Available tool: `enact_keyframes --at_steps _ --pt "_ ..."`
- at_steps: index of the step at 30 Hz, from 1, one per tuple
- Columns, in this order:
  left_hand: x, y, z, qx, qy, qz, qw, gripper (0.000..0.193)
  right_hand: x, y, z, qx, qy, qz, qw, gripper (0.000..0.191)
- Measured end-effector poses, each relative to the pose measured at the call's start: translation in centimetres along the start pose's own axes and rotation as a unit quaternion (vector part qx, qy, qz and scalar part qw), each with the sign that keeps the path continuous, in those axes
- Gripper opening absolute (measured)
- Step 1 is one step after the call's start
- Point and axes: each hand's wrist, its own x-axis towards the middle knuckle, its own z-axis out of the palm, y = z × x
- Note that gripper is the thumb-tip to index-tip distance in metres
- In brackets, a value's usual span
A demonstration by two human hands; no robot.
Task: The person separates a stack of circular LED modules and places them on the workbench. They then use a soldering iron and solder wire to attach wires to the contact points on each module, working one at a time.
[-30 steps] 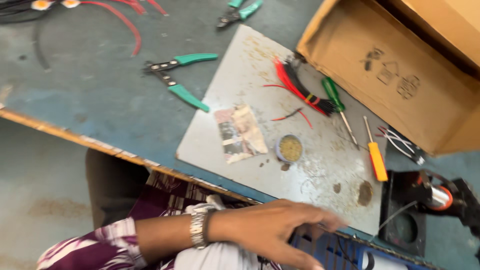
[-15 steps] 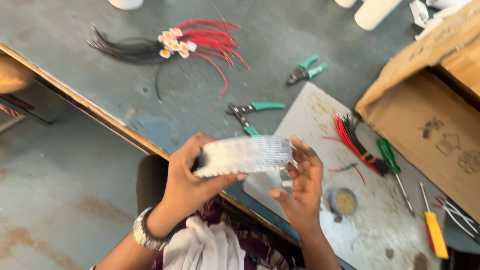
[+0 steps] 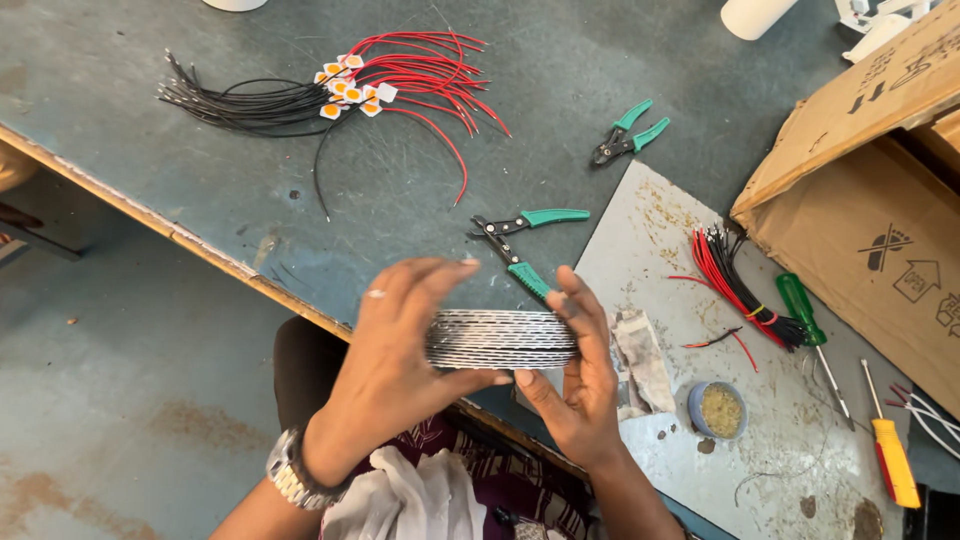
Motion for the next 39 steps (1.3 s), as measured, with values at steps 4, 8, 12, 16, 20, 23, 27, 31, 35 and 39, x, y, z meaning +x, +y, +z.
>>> enact_keyframes --at_steps 4,8,12,16,20,23,27,31,35,39 --pt "-1.3 -0.4 1.7 -0.056 0.066 -0.123 0.989 0.106 1.1 0.0 -0.3 -0.026 -0.032 -0.016 0.999 0.064" --pt "-1.6 -0.7 3.9 -0.187 0.070 -0.102 0.975 0.097 2.1 1.0 -1.4 0.033 -0.058 0.009 0.998 0.076" --pt "-1.7 -1.0 3.7 -0.323 0.038 -0.101 0.940 0.102 2.1 1.5 -2.8 0.031 -0.053 0.050 0.997 0.071" --pt "-2.1 -1.7 4.1 -0.152 0.029 -0.009 0.988 0.081 1.5 1.5 -3.4 -0.010 -0.073 0.026 0.997 0.068" --pt "-3.1 -1.8 5.6 -0.213 0.053 -0.109 0.970 0.059 1.6 1.8 -3.5 -0.028 -0.087 0.001 0.996 0.065" --pt "-3.2 -1.9 5.3 -0.174 0.080 -0.066 0.979 0.057 1.8 2.3 -3.6 -0.017 -0.090 0.010 0.996 0.067" --pt "-3.5 -1.6 3.2 -0.130 0.055 -0.032 0.989 0.059 1.9 3.6 -3.5 -0.041 -0.121 -0.021 0.992 0.064" --pt "-2.7 -1.2 2.8 -0.038 0.053 0.027 0.997 0.064 2.5 4.2 -3.5 -0.060 -0.137 0.011 0.989 0.067" --pt "-2.1 -0.2 3.0 -0.029 0.049 -0.012 0.998 0.065 1.9 1.1 -4.5 -0.179 -0.119 -0.051 0.975 0.071" --pt "-1.9 1.1 4.0 -0.021 0.057 -0.028 0.998 0.053 0.8 -3.1 -3.7 -0.314 0.048 -0.194 0.928 0.036"
